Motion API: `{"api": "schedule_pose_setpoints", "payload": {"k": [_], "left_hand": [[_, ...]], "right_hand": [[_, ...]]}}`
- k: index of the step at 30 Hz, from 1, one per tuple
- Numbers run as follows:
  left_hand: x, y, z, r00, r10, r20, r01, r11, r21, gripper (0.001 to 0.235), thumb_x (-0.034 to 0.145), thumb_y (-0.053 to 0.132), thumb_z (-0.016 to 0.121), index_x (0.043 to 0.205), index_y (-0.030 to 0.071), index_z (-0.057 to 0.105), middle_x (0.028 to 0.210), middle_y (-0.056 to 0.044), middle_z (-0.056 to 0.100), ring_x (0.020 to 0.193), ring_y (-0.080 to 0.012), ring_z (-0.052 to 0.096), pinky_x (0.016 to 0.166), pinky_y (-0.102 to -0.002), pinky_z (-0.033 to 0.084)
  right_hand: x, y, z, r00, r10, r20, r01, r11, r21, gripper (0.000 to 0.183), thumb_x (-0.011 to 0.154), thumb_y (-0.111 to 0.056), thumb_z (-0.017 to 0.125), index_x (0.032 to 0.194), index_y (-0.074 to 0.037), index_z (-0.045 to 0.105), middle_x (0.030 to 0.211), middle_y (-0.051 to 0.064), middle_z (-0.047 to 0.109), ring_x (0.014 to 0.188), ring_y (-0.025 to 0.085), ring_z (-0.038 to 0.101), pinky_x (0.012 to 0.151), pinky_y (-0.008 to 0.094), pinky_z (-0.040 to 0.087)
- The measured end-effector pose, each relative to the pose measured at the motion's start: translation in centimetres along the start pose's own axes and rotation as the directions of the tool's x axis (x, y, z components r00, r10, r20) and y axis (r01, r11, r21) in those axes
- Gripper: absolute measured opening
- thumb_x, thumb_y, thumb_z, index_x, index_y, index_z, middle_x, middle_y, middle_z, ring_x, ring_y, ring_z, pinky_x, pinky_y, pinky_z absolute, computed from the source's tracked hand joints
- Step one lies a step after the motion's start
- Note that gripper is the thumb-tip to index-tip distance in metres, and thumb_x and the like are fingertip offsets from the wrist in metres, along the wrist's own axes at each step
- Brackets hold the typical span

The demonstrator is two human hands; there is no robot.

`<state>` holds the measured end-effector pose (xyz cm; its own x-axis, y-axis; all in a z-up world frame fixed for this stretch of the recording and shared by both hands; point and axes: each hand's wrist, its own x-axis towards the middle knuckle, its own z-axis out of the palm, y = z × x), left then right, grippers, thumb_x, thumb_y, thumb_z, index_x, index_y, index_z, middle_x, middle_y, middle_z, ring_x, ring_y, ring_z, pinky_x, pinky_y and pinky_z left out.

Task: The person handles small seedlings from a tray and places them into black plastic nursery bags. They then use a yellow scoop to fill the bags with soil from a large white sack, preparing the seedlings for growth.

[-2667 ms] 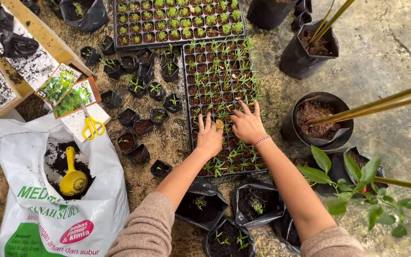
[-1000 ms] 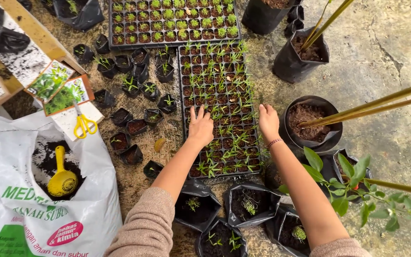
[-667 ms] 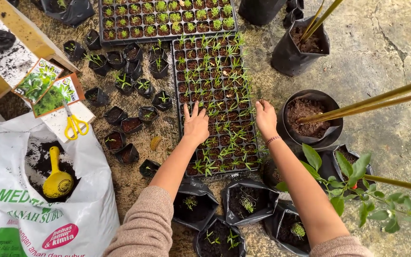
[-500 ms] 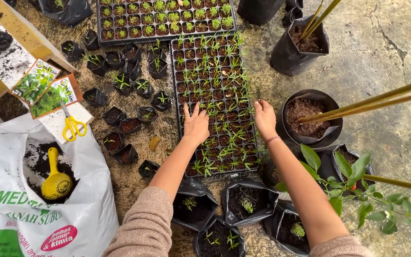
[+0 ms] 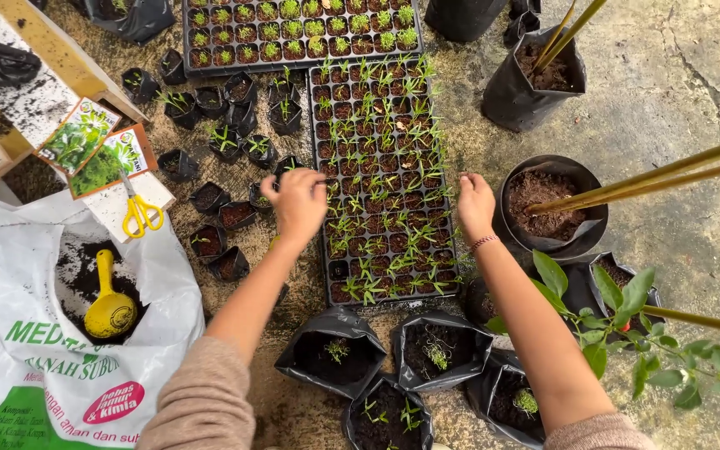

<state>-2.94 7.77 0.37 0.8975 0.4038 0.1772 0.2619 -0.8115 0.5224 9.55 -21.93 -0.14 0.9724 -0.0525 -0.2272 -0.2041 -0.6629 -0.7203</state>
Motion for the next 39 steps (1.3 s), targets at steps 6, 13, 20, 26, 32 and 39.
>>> {"api": "schedule_pose_setpoints", "payload": {"k": [6, 13, 20, 26, 32, 39], "left_hand": [[-2.7, -5.1, -3.0, 0.990, -0.109, 0.086, 0.083, 0.961, 0.263, 0.021, 0.093, 0.008, 0.068, 0.113, 0.011, 0.073, 0.100, -0.007, 0.072, 0.105, -0.0212, 0.066, 0.113, -0.058, 0.017], [-4.5, -5.8, -3.9, 0.982, -0.096, 0.163, 0.029, 0.929, 0.368, 0.014, 0.097, 0.027, 0.062, 0.101, 0.016, 0.070, 0.097, -0.002, 0.073, 0.095, -0.0194, 0.070, 0.104, -0.048, 0.030], [-6.5, 2.2, -10.2, 0.972, -0.009, 0.236, -0.058, 0.960, 0.273, 0.024, 0.097, 0.005, 0.057, 0.118, 0.001, 0.069, 0.104, -0.016, 0.066, 0.066, -0.0255, 0.070, 0.060, -0.036, 0.056], [-6.3, 5.5, -10.2, 0.987, 0.100, 0.124, -0.136, 0.934, 0.331, 0.022, 0.096, 0.008, 0.059, 0.115, 0.004, 0.070, 0.100, -0.014, 0.070, 0.067, -0.0241, 0.071, 0.061, -0.037, 0.057], [-2.9, 11.4, -10.9, 0.934, 0.117, 0.338, -0.240, 0.905, 0.352, 0.012, 0.092, 0.011, 0.066, 0.092, 0.001, 0.073, 0.079, -0.014, 0.070, 0.059, -0.0255, 0.067, 0.058, -0.046, 0.059], [3.1, 16.8, -7.0, 0.882, 0.179, 0.436, -0.394, 0.788, 0.472, 0.022, 0.085, 0.009, 0.069, 0.063, 0.008, 0.068, 0.053, -0.008, 0.059, 0.042, -0.0195, 0.055, 0.041, -0.049, 0.054]], "right_hand": [[2.8, 3.5, -0.3, 0.994, 0.044, -0.098, -0.041, 0.999, 0.027, 0.023, 0.091, -0.027, 0.063, 0.110, -0.026, 0.077, 0.104, -0.001, 0.076, 0.110, 0.026, 0.068, 0.094, 0.040, 0.050], [2.8, 4.4, -0.4, 0.997, 0.006, -0.075, -0.008, 1.000, -0.029, 0.016, 0.085, -0.031, 0.070, 0.098, -0.031, 0.079, 0.090, -0.005, 0.076, 0.099, 0.023, 0.072, 0.087, 0.036, 0.052], [2.5, 4.9, -0.2, 0.996, 0.060, -0.059, -0.056, 0.996, 0.066, 0.013, 0.085, -0.027, 0.068, 0.094, -0.027, 0.078, 0.074, -0.005, 0.074, 0.075, 0.014, 0.074, 0.071, 0.029, 0.055], [3.0, 6.7, 1.1, 0.984, 0.179, 0.016, -0.171, 0.906, 0.386, 0.012, 0.087, -0.018, 0.064, 0.095, -0.016, 0.073, 0.068, 0.001, 0.070, 0.058, 0.013, 0.071, 0.051, 0.025, 0.058], [2.3, 8.1, 1.1, 0.976, 0.169, 0.141, -0.217, 0.844, 0.491, 0.015, 0.087, -0.018, 0.060, 0.094, -0.010, 0.071, 0.067, 0.006, 0.068, 0.057, 0.017, 0.071, 0.049, 0.030, 0.056], [-0.5, 4.6, -3.8, 0.967, 0.104, 0.233, -0.180, 0.925, 0.334, 0.018, 0.089, -0.017, 0.064, 0.103, -0.009, 0.071, 0.071, 0.007, 0.069, 0.060, 0.016, 0.074, 0.052, 0.030, 0.059]]}}
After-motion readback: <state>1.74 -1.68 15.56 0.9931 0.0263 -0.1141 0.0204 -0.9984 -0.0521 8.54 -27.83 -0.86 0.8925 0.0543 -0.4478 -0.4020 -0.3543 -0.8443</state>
